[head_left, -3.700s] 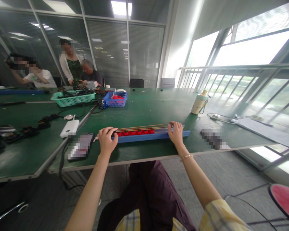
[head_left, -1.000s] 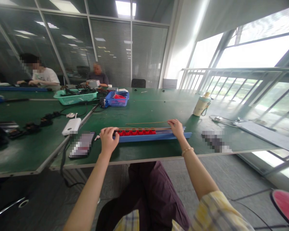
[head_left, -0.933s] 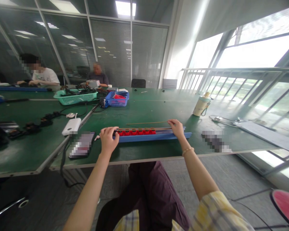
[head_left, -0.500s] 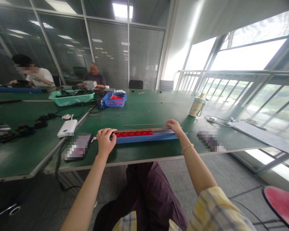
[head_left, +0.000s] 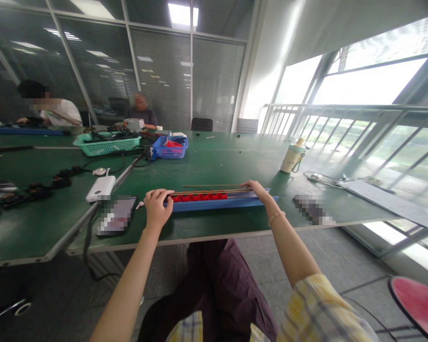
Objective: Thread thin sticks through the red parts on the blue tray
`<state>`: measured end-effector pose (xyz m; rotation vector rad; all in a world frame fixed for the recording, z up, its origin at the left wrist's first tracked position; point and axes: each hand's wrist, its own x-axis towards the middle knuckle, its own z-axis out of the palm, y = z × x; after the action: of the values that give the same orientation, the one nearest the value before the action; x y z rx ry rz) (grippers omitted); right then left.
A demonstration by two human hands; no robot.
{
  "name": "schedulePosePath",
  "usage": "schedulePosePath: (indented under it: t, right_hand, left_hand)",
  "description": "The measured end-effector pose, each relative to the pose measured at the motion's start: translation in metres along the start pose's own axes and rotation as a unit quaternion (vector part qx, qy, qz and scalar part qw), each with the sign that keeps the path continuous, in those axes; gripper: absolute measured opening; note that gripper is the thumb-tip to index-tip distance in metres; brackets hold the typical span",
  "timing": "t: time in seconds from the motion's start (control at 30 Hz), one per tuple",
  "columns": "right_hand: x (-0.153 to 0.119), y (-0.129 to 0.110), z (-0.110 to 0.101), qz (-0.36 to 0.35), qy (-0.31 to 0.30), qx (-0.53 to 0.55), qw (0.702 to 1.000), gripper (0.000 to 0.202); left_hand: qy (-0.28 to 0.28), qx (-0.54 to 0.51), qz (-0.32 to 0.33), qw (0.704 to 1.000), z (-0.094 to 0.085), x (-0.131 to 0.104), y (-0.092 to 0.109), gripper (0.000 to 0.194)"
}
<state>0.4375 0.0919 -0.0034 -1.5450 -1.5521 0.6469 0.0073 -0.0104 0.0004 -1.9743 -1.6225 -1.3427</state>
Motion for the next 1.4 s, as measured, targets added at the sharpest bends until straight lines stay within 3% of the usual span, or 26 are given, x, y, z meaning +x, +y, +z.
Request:
schedulePosePath:
  t: [0.17,0.57,0.73,0.97,1.4]
  right_hand:
    - [0.001,0.004,0.001,-0.042,-0.008,-0.01,0.999,0.037]
    - [-0.007,-0.002,0.0,-0.051,-0.024,0.006,0.998,0.032]
    - [-0.012,0.004,-0.002,-0.094,0.05,0.025,0.994,0.043]
    - [-0.02,-0.007,-0.007,-0.125,-0.059,0.064,0.988,0.052]
    - [-0.025,-0.013,-0.011,-0.11,-0.083,0.081,0.987,0.045]
  left_hand:
    - [0.003,-0.005,0.004,1.0,0.0,0.0,0.001,0.027]
    - [0.004,0.0,0.005,1.0,0.001,0.001,0.0,0.027]
    - [0.002,0.002,0.007,1.0,0.002,0.001,-0.001,0.027]
    - [0.002,0.002,0.007,1.0,0.002,0.002,0.0,0.027]
    - [0.01,0.007,0.016,1.0,0.004,0.001,-0.003,0.027]
